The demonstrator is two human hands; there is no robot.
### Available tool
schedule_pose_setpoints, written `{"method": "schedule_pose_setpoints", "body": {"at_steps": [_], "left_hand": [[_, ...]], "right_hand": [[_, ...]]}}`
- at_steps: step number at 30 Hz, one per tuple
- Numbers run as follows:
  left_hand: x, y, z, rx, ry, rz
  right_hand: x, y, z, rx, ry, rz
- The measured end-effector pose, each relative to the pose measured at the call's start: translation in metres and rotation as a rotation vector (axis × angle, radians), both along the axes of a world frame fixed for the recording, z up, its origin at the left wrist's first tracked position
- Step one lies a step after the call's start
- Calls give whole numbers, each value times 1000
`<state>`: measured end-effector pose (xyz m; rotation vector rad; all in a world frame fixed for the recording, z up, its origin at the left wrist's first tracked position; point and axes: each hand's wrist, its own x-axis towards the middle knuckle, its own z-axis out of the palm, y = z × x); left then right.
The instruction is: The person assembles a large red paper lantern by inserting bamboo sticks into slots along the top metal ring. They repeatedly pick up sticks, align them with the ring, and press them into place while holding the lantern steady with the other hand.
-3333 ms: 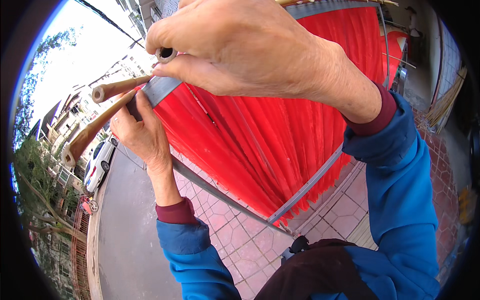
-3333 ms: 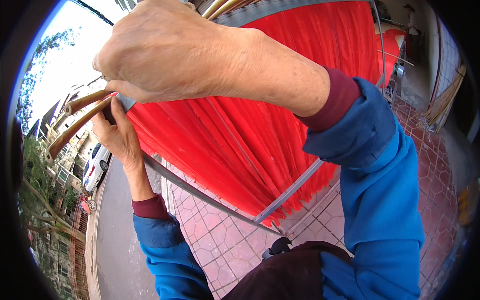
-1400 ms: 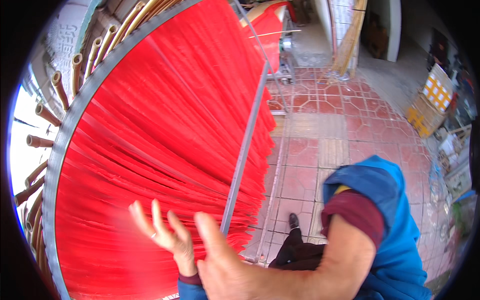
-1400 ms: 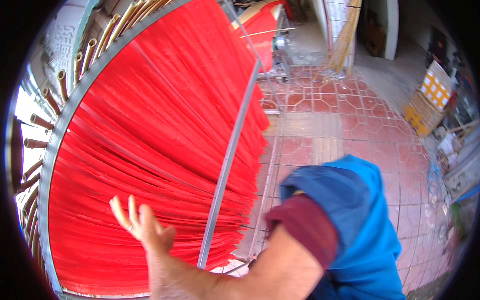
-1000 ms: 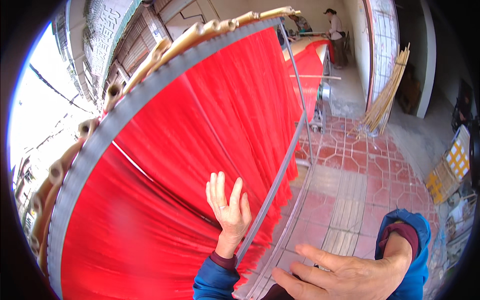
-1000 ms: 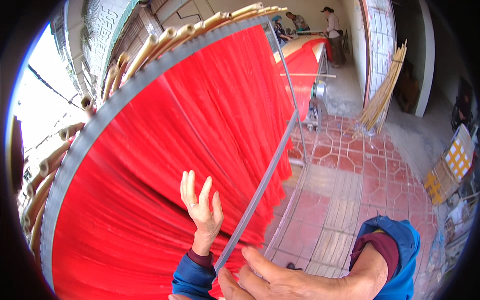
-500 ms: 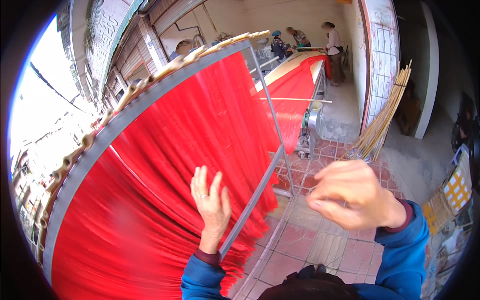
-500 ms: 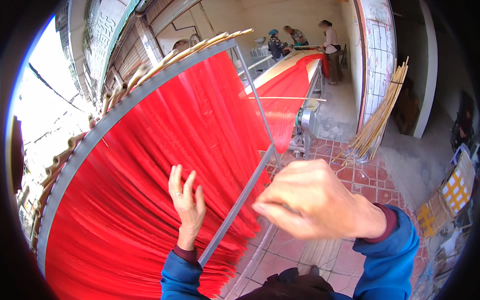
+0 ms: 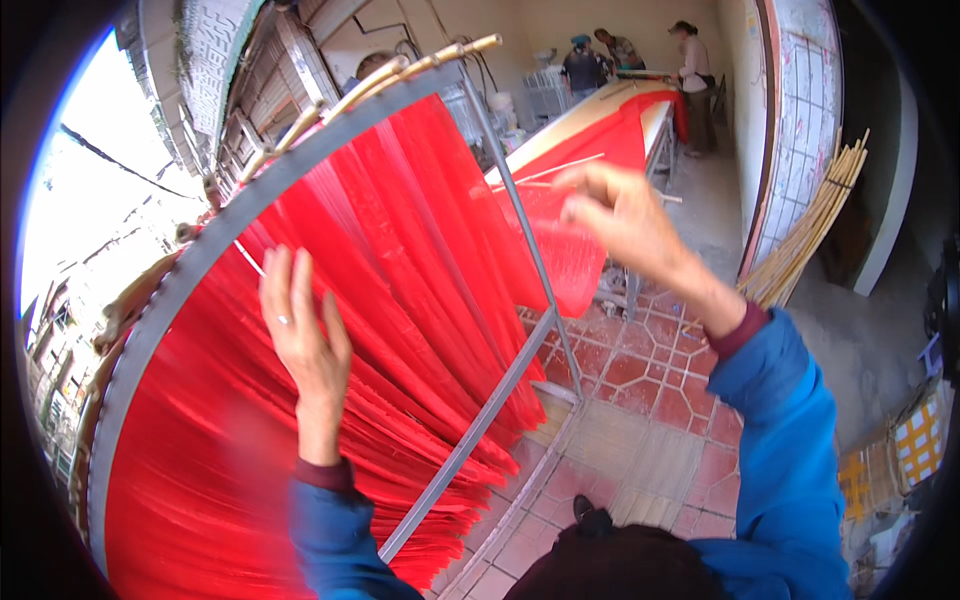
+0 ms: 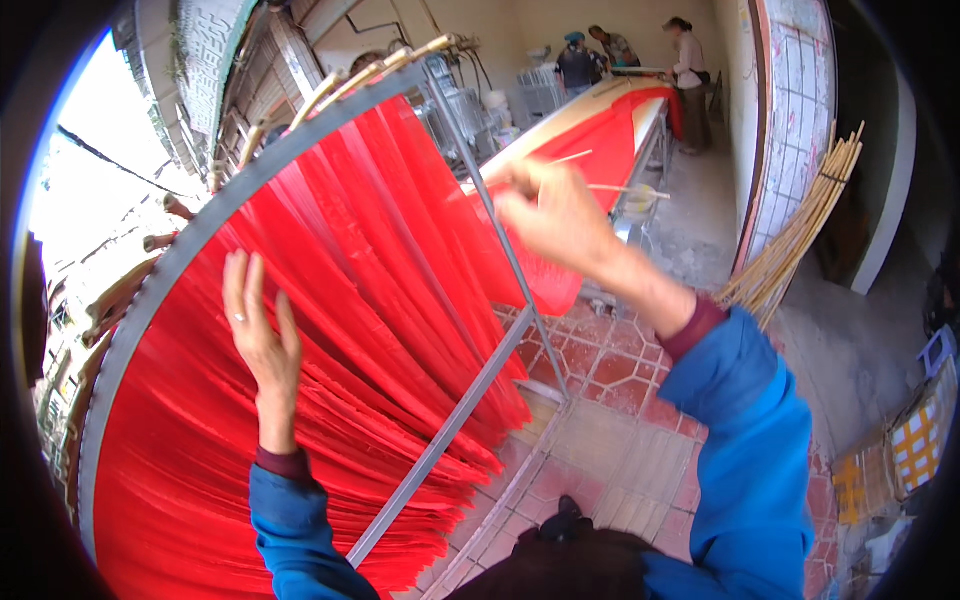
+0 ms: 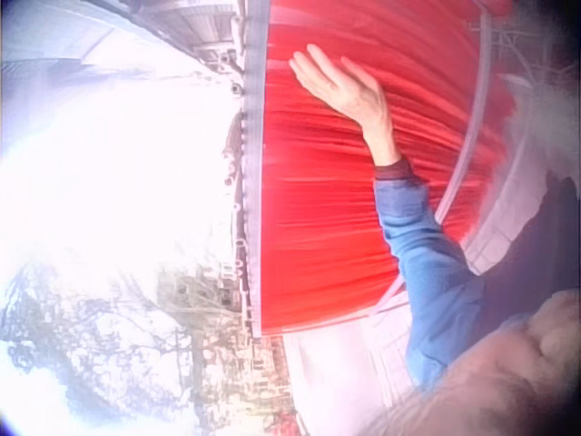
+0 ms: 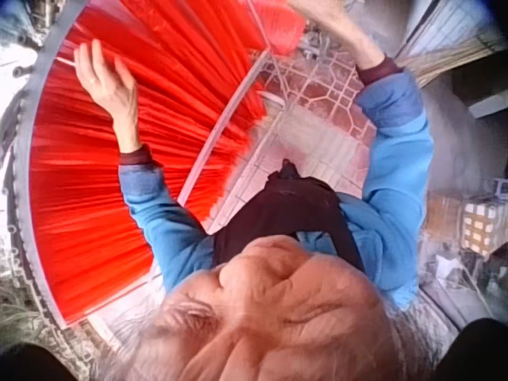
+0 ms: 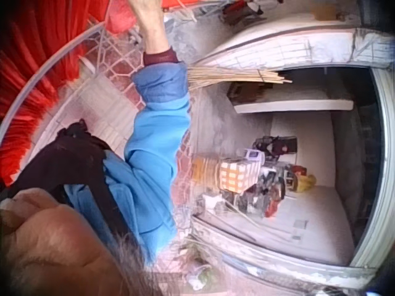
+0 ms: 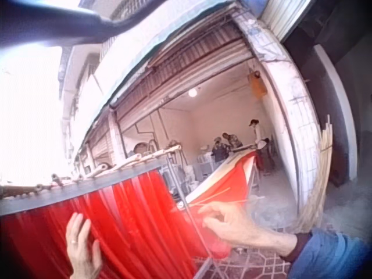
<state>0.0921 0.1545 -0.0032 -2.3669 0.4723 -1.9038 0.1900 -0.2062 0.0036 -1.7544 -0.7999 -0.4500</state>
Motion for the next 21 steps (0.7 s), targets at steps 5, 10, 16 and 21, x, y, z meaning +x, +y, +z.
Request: {"method": "schedule_pose_setpoints", "body": {"at_steps": [5,10,16,21], "left_hand": [[59,12,39,44,-116,19],[103,15,60,96,-152,122],[122,23,66,157,-195,365],[128,23,71,182,-201,628]], "right_hand": [[106,-3,52,17,-171,-148],[179,32,91,99,-352,-193],[229,90,106,613,-443,-11],[282,95,112,444,-372,403]]}}
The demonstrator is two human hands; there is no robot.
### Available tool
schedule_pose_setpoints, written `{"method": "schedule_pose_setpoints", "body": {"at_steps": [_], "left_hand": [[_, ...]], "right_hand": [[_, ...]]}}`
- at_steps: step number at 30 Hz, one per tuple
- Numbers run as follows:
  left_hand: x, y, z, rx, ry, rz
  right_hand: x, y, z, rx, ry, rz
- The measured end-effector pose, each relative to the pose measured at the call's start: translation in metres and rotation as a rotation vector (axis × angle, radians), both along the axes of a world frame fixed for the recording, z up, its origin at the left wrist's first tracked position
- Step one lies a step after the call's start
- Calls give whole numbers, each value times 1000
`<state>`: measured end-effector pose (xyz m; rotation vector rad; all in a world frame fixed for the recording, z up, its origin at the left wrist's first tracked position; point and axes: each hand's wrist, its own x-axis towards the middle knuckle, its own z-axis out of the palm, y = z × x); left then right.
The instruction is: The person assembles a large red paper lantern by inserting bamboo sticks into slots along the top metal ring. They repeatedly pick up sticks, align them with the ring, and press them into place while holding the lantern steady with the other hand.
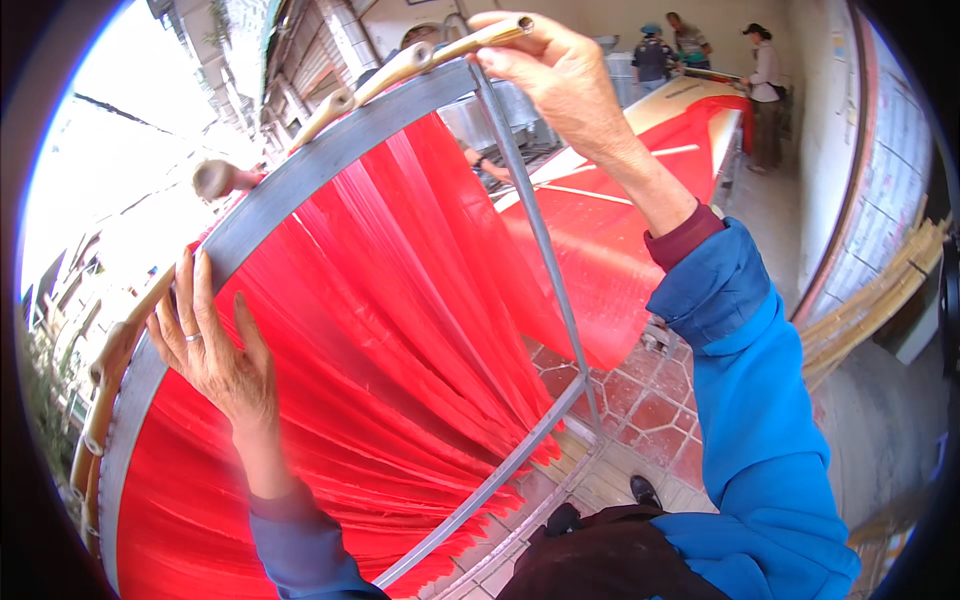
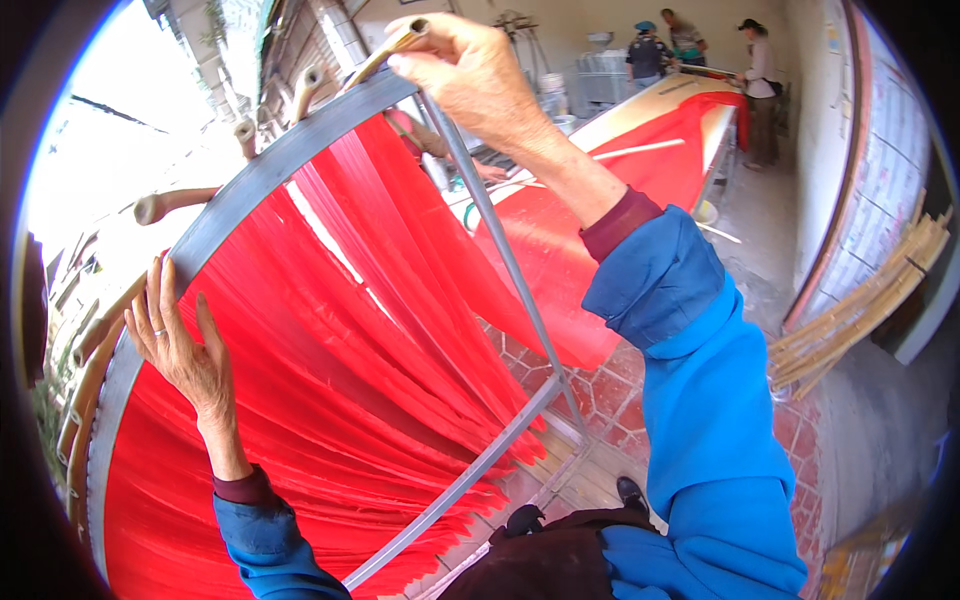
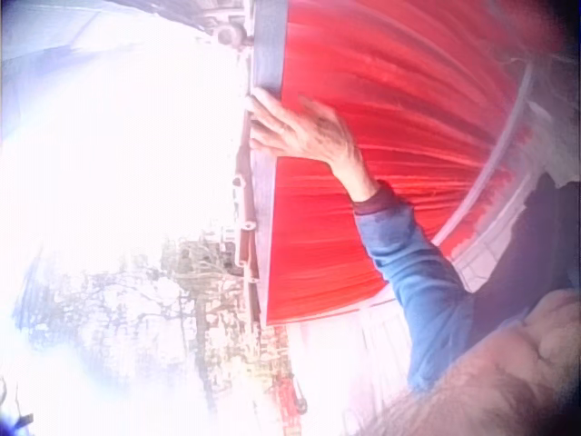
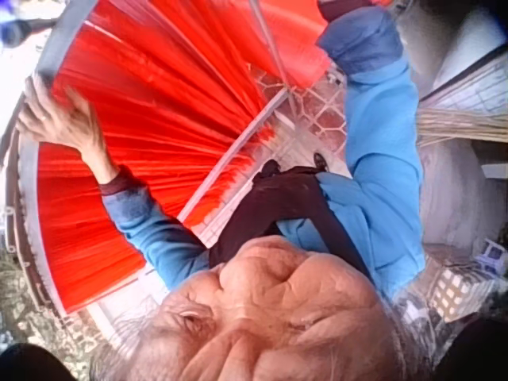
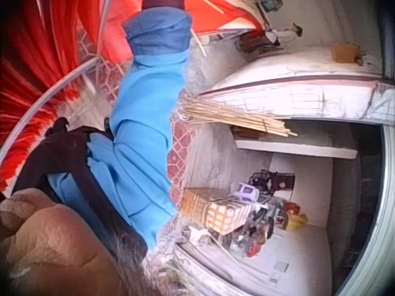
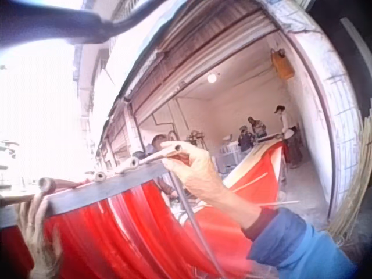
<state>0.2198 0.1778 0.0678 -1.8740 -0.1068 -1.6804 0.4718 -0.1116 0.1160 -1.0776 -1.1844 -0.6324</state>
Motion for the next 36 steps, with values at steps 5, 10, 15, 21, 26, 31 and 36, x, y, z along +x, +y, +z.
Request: {"method": "schedule_pose_setpoints", "body": {"at_steps": [5,10,15,21,26,31,36], "left_hand": [[13,-6,3,26,-86,263],[20,-12,3,28,-111,364],[13,-19,4,-8,-47,426],[14,-20,5,-47,-40,403],[15,-20,3,-67,-52,423],[10,-24,2,-118,-11,410],[10,-28,5,-107,-17,481]], "right_hand": [[42,18,2,-182,3,142],[61,38,14,43,-446,125],[80,36,21,-64,-529,-111],[107,25,6,-152,-349,-218],[109,30,-7,-314,164,349],[113,30,8,-320,24,416],[98,45,31,-130,-523,8]]}}
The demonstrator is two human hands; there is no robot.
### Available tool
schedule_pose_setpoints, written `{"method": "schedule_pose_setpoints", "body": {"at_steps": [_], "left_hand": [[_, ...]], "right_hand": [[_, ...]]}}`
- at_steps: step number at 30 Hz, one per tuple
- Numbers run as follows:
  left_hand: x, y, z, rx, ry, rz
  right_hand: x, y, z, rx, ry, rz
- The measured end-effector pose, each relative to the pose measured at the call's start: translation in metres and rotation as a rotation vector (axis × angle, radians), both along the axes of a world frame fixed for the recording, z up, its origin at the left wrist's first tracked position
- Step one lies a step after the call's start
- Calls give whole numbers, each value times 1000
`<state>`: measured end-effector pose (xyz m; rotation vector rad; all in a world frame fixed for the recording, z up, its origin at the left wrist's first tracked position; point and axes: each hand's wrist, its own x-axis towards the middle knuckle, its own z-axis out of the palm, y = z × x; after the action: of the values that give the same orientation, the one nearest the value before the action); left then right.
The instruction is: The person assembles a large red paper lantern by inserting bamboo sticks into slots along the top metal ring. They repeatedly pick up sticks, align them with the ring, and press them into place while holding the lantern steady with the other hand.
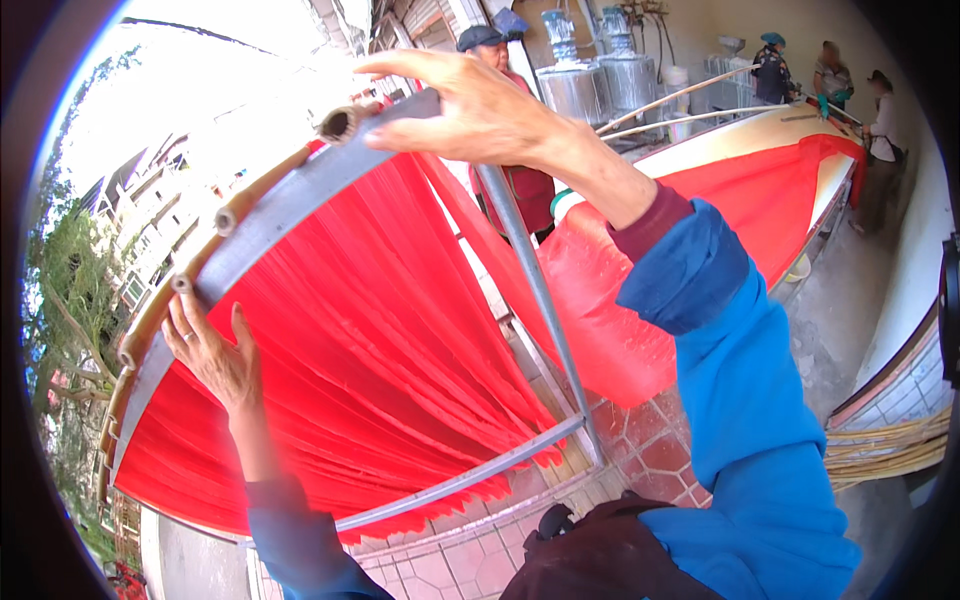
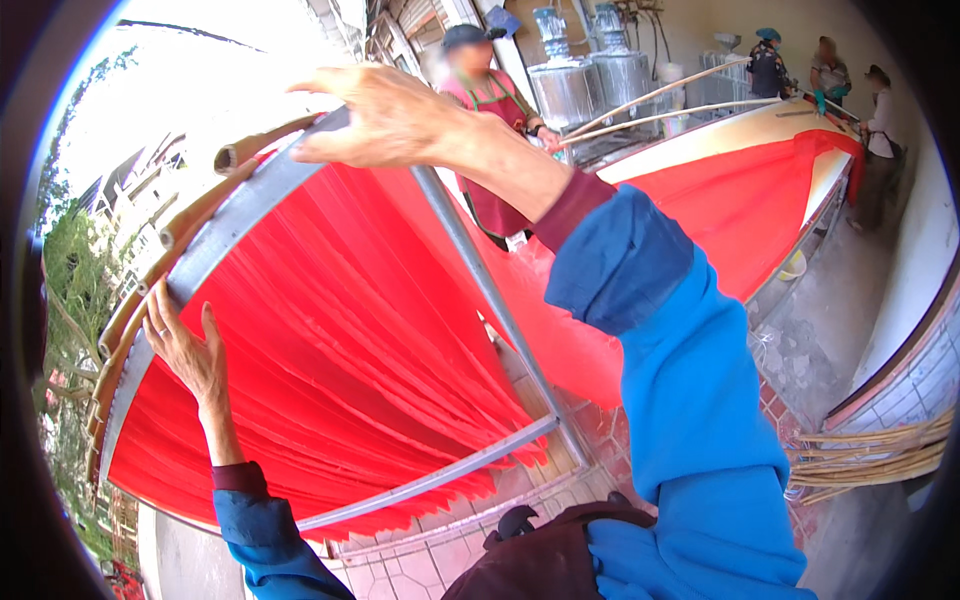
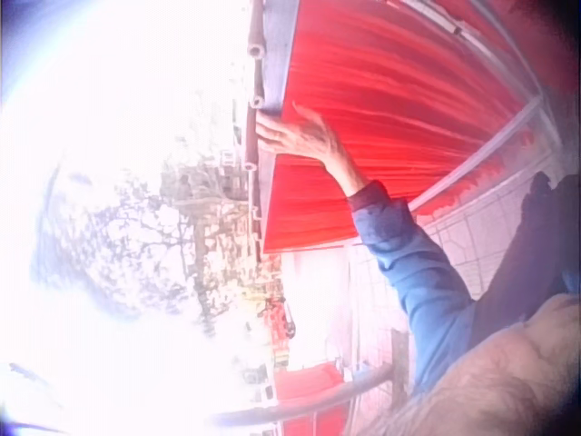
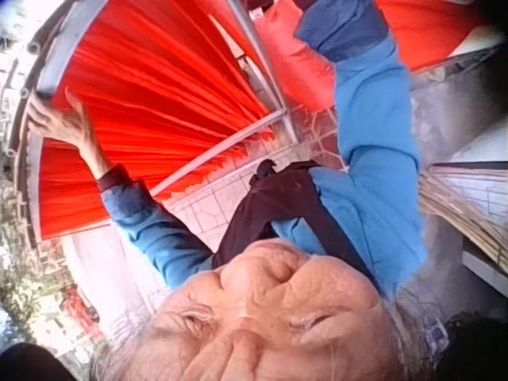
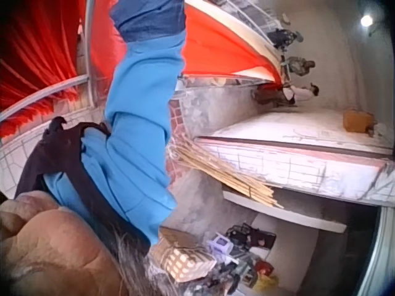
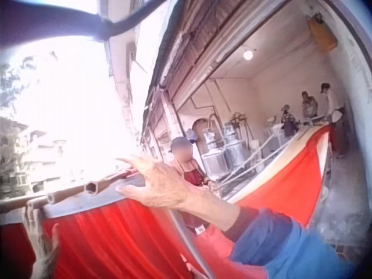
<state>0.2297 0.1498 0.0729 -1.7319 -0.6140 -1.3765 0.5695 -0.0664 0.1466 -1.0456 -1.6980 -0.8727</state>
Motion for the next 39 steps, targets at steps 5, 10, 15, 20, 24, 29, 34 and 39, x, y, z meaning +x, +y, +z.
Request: {"method": "schedule_pose_setpoints", "body": {"at_steps": [5,10,15,20,24,29,34,39], "left_hand": [[-1,-1,6,10,26,31],[0,0,7,14,33,0],[2,5,-1,2,-29,-55],[4,11,1,79,-49,-40],[16,-25,-9,88,-67,-107],[66,-102,-29,71,66,-508],[118,-109,15,88,144,-735],[146,-82,36,-40,120,-570]], "right_hand": [[-3,29,9,-66,-104,9],[0,31,3,211,-199,79],[-11,26,7,202,-245,105],[-23,18,7,351,-294,314],[-28,6,5,332,-296,257],[-31,-10,11,325,-417,218],[-37,-33,22,398,-565,225],[-45,-5,27,517,-614,126]]}}
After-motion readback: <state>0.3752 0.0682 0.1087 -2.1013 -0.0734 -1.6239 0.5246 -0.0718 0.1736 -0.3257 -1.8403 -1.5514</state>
